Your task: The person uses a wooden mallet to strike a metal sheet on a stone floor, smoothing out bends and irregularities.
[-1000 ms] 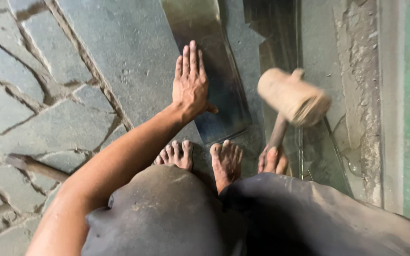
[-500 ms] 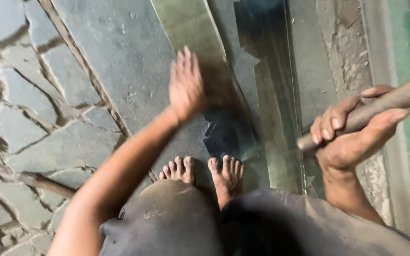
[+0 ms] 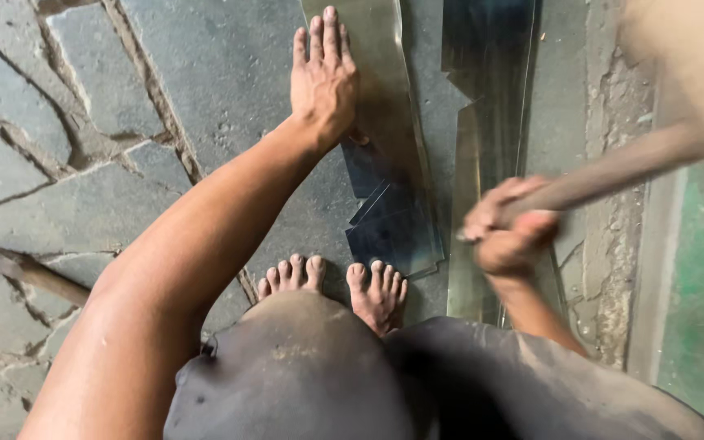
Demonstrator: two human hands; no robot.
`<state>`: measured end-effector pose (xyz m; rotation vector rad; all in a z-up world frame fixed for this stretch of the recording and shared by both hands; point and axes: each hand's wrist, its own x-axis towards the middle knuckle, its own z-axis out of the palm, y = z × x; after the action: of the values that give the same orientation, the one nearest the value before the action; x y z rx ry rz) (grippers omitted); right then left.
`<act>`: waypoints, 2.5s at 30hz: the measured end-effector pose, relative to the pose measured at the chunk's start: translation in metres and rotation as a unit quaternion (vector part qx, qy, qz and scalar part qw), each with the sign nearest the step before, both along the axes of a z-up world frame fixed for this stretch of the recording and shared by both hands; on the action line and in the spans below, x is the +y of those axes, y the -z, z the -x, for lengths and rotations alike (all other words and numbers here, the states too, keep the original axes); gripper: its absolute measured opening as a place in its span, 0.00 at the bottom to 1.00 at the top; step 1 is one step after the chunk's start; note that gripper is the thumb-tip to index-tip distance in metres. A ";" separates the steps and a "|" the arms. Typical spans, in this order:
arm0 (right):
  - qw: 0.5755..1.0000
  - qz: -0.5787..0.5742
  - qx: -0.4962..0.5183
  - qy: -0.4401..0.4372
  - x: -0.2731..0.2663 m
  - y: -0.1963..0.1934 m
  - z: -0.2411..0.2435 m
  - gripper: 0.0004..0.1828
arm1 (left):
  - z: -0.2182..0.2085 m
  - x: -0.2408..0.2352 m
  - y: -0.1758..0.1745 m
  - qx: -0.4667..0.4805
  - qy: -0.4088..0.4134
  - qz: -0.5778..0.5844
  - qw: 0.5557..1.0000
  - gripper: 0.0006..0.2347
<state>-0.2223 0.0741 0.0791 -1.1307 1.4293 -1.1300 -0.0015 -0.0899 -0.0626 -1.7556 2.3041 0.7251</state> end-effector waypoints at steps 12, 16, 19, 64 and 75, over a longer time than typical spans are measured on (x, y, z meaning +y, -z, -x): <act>0.995 -0.033 0.088 -0.011 0.062 0.043 0.032 0.29 | 0.007 0.000 0.007 -0.006 -0.015 0.025 1.000 0.66; 0.977 -0.187 0.096 0.032 0.064 0.059 0.032 0.27 | 0.008 -0.011 0.009 0.009 -0.016 0.083 0.996 0.56; 0.994 -0.095 0.043 0.030 0.105 0.057 0.031 0.27 | 0.007 0.023 0.035 0.037 -0.016 0.005 0.999 0.47; 0.987 0.043 -0.103 0.117 0.009 0.003 0.000 0.30 | -0.005 -0.059 -0.030 -0.009 0.029 0.030 0.999 0.69; 0.992 0.008 -0.103 0.065 -0.076 0.016 -0.011 0.25 | -0.006 -0.061 -0.022 -0.005 0.039 -0.003 0.999 0.69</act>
<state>-0.2112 -0.0017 0.0633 -0.9129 1.3491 -1.3135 0.0048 -0.1513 -0.0405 -1.6537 2.3468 0.7073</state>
